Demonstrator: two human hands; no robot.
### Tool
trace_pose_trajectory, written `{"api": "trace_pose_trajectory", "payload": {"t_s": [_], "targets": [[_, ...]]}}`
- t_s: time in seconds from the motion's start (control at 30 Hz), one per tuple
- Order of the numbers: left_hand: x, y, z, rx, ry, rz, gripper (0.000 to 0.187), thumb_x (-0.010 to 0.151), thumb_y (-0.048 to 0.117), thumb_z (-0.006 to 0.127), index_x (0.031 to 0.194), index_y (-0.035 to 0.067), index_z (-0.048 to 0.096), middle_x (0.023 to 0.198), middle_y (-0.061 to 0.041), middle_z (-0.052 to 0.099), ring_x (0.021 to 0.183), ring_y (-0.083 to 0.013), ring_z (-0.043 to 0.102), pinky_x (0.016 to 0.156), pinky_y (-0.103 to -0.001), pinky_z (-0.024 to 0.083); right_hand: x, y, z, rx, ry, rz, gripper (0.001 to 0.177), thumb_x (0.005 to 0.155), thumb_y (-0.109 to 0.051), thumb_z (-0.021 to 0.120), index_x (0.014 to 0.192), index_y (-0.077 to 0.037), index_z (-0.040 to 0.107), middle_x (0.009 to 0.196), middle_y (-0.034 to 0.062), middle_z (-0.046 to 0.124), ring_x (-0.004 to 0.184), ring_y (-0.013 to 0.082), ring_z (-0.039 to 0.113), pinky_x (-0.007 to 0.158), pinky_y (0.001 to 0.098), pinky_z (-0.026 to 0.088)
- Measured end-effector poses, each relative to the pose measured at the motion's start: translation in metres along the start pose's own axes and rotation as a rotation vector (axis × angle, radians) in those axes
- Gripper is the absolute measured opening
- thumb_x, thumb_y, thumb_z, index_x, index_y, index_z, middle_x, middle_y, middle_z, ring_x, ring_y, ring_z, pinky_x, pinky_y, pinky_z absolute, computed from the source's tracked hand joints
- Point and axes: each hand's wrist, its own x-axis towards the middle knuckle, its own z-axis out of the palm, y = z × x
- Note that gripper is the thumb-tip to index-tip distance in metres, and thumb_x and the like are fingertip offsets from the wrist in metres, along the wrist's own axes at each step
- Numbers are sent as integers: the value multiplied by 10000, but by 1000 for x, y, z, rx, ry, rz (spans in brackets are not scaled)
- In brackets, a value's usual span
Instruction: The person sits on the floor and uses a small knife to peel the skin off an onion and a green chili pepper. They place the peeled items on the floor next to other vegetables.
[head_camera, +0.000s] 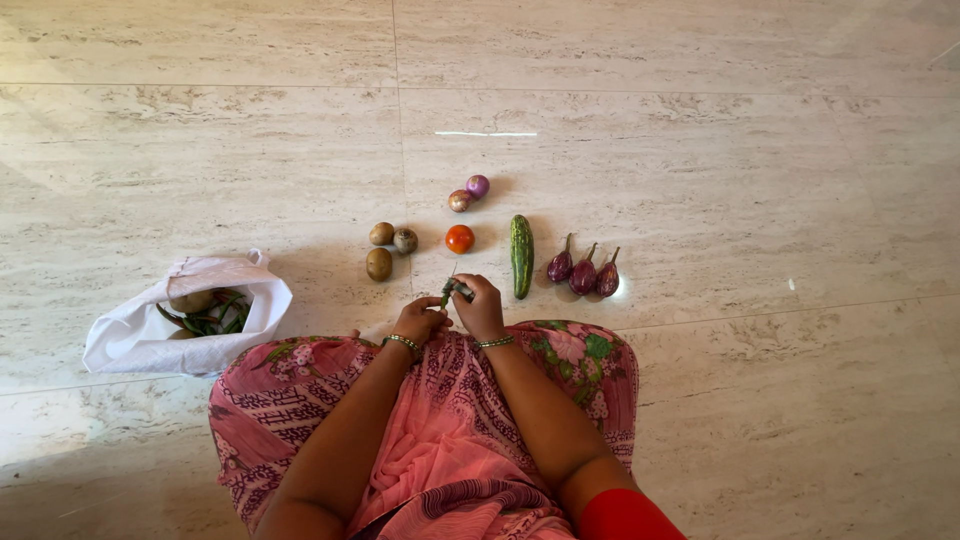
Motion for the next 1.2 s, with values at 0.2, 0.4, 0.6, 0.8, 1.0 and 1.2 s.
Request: {"api": "trace_pose_trajectory", "payload": {"t_s": [0.2, 0.4, 0.6, 0.8, 1.0, 1.2], "targets": [[-4, 7, 5, 4, -47, -12, 396, 928, 25, 641, 1310, -35, 560, 826, -141, 725, 570, -155, 632, 454, -292, 492, 8, 1, -1, -21, 92, 61, 264, 840, -25, 740, 1103, -6, 726, 958, 137, 733, 829, 243, 732, 737, 336, 573], [6, 2, -1, -38, 7, 37, 422, 913, 20, 652, 1318, -25, 541, 830, -141, 725, 613, -169, 652, 511, -302, 532, 7, -6, 1, 33, -26, 4, 278, 843, -14, 731, 1120, -5, 722, 1014, 143, 737, 896, 239, 738, 790, 337, 584], [24, -10, -11, -52, 46, 72, 434, 922, 59, 686, 1322, -42, 550, 839, -127, 722, 641, -173, 665, 564, -295, 561, 5, -14, 3, 49, -148, 8, 290, 847, -5, 724, 1137, -1, 715, 1047, 146, 736, 925, 236, 737, 817, 334, 588], [21, -8, -7, -41, 56, 51, 424, 920, 51, 679, 1316, -37, 555, 833, -132, 723, 635, -171, 661, 555, -293, 559, 7, -15, 1, 36, -125, 24, 300, 840, 0, 714, 1140, -5, 718, 1022, 145, 731, 903, 232, 735, 803, 332, 587], [8, 2, 3, -31, 11, 2, 417, 901, 38, 664, 1301, -13, 560, 816, -128, 721, 610, -163, 644, 477, -303, 501, 10, -6, 1, 12, 3, 23, 261, 843, -12, 724, 1104, -6, 728, 1004, 141, 741, 884, 235, 741, 782, 333, 584], [7, 3, 5, 52, -55, -34, 389, 906, 63, 689, 1273, -9, 583, 831, -129, 734, 594, -156, 639, 484, -286, 506, 14, 7, 0, -24, 116, 64, 256, 841, -24, 738, 1095, 4, 720, 989, 149, 745, 865, 242, 747, 754, 337, 587]]}}
